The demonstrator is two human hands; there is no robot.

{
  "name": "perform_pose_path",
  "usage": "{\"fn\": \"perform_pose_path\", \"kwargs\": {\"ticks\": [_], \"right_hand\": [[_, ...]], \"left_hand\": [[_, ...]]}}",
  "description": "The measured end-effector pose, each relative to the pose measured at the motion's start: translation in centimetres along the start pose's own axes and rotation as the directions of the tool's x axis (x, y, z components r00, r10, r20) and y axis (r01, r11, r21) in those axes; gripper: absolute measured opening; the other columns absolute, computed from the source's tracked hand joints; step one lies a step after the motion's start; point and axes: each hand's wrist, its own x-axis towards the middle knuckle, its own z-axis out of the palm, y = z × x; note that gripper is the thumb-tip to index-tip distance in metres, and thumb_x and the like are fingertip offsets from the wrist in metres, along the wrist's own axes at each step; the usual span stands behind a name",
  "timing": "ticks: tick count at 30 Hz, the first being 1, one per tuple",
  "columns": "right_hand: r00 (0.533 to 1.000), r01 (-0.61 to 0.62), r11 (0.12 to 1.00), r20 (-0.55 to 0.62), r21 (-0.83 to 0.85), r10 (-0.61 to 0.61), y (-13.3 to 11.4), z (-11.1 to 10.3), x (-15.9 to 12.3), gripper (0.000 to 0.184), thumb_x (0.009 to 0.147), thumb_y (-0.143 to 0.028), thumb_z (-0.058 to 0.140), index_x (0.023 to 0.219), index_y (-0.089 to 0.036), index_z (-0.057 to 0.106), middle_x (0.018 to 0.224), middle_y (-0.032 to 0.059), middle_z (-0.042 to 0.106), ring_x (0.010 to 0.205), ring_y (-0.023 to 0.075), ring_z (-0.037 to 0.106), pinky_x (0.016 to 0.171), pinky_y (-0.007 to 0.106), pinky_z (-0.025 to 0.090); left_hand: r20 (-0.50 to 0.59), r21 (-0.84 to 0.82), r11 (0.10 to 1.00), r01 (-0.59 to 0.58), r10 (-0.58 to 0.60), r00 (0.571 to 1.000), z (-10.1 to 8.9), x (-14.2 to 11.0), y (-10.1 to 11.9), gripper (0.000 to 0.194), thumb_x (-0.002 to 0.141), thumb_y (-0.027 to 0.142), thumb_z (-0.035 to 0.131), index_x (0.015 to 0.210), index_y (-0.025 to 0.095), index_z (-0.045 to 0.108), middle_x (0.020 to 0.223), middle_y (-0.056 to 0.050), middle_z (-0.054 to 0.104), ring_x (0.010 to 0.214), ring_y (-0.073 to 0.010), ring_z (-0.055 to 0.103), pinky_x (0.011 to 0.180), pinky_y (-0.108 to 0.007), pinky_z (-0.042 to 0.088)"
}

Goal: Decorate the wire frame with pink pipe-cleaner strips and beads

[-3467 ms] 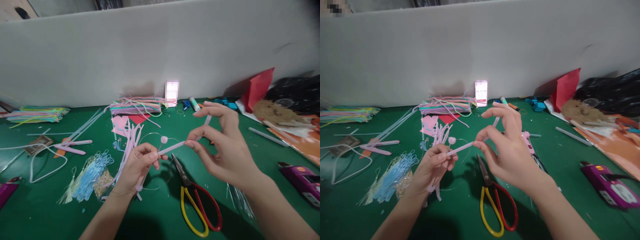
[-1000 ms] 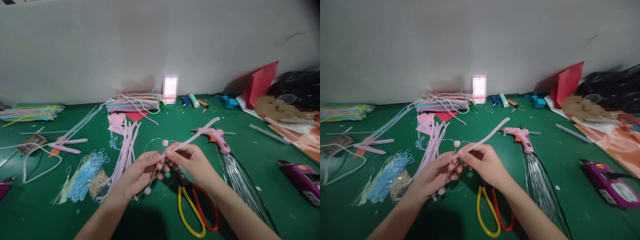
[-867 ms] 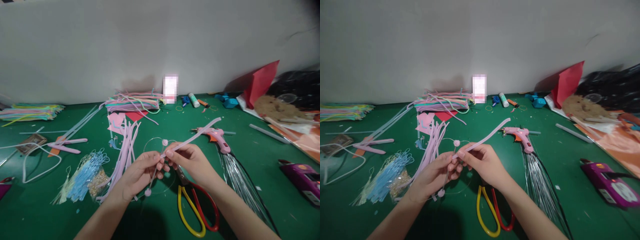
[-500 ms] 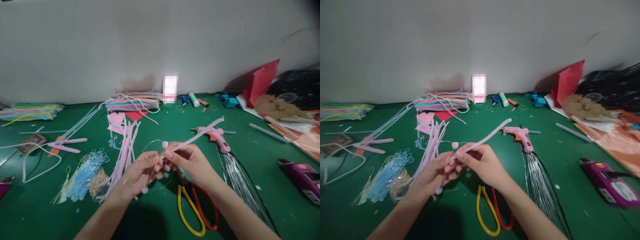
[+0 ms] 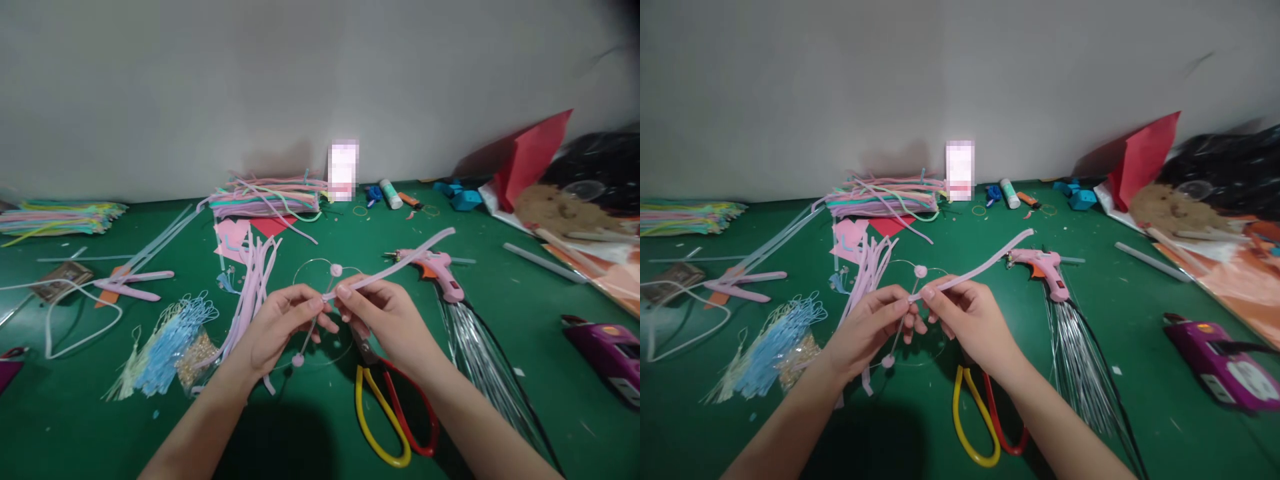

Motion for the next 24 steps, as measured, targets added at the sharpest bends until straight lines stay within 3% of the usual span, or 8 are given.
{"fn": "perform_pose_path", "kwargs": {"ticks": [2, 5, 8, 16, 24], "right_hand": [[0.999, 0.005, 1.0, 0.045, 0.018, -0.006, -0.03, 0.09, -0.05, 0.023, 0.081, -0.041, 0.071, 0.083, -0.018, 0.07, 0.061, -0.0024, 0.06, 0.043, 0.0053, 0.045, 0.038, 0.019, 0.032], [0.993, 0.037, 0.998, 0.113, 0.052, -0.042, -0.17, 0.3, -0.11, 0.018, 0.077, -0.034, 0.076, 0.086, -0.018, 0.071, 0.071, 0.0001, 0.067, 0.056, 0.0094, 0.059, 0.048, 0.021, 0.046], [0.995, 0.04, 0.998, 0.085, 0.046, -0.044, -0.27, 0.53, -0.12, 0.018, 0.073, -0.032, 0.078, 0.08, -0.018, 0.069, 0.071, 0.0004, 0.068, 0.06, 0.0116, 0.063, 0.055, 0.024, 0.053], [0.997, -0.026, 0.998, 0.073, 0.058, 0.021, -0.45, 0.46, -0.08, 0.019, 0.07, -0.03, 0.081, 0.073, -0.018, 0.067, 0.061, -0.0018, 0.066, 0.046, 0.0083, 0.055, 0.038, 0.02, 0.042], [0.996, -0.04, 0.999, 0.08, 0.034, 0.037, -0.13, -0.06, -0.03, 0.021, 0.07, -0.034, 0.081, 0.078, -0.018, 0.07, 0.059, -0.0014, 0.065, 0.044, 0.0075, 0.052, 0.034, 0.018, 0.032]], "left_hand": [[-0.011, -0.004, 1.0, -0.014, 0.014, 1.0, 0.09, -0.02, 0.0, 0.019, 0.083, 0.033, 0.071, 0.076, 0.016, 0.067, 0.066, 0.001, 0.064, 0.066, -0.0133, 0.066, 0.054, -0.019, 0.047], [-0.019, -0.018, 0.999, -0.044, 0.044, 0.999, 0.29, -0.03, 0.0, 0.018, 0.083, 0.03, 0.069, 0.072, 0.017, 0.065, 0.064, 0.002, 0.061, 0.064, -0.013, 0.064, 0.054, -0.02, 0.048], [-0.012, -0.012, 0.999, -0.045, 0.045, 0.999, 0.52, 0.0, -0.06, 0.016, 0.083, 0.028, 0.068, 0.072, 0.017, 0.066, 0.064, 0.001, 0.062, 0.064, -0.0125, 0.063, 0.054, -0.02, 0.047], [-0.023, 0.022, 1.0, -0.009, 0.01, 1.0, 0.63, -0.1, -0.14, 0.015, 0.081, 0.028, 0.07, 0.073, 0.016, 0.068, 0.063, 0.0, 0.065, 0.062, -0.0129, 0.065, 0.051, -0.019, 0.044], [0.023, -0.022, 0.999, 0.029, -0.029, 0.999, 0.58, -0.14, -0.01, 0.02, 0.081, 0.032, 0.073, 0.072, 0.015, 0.068, 0.061, -0.001, 0.065, 0.064, -0.0134, 0.066, 0.053, -0.019, 0.045]]}}
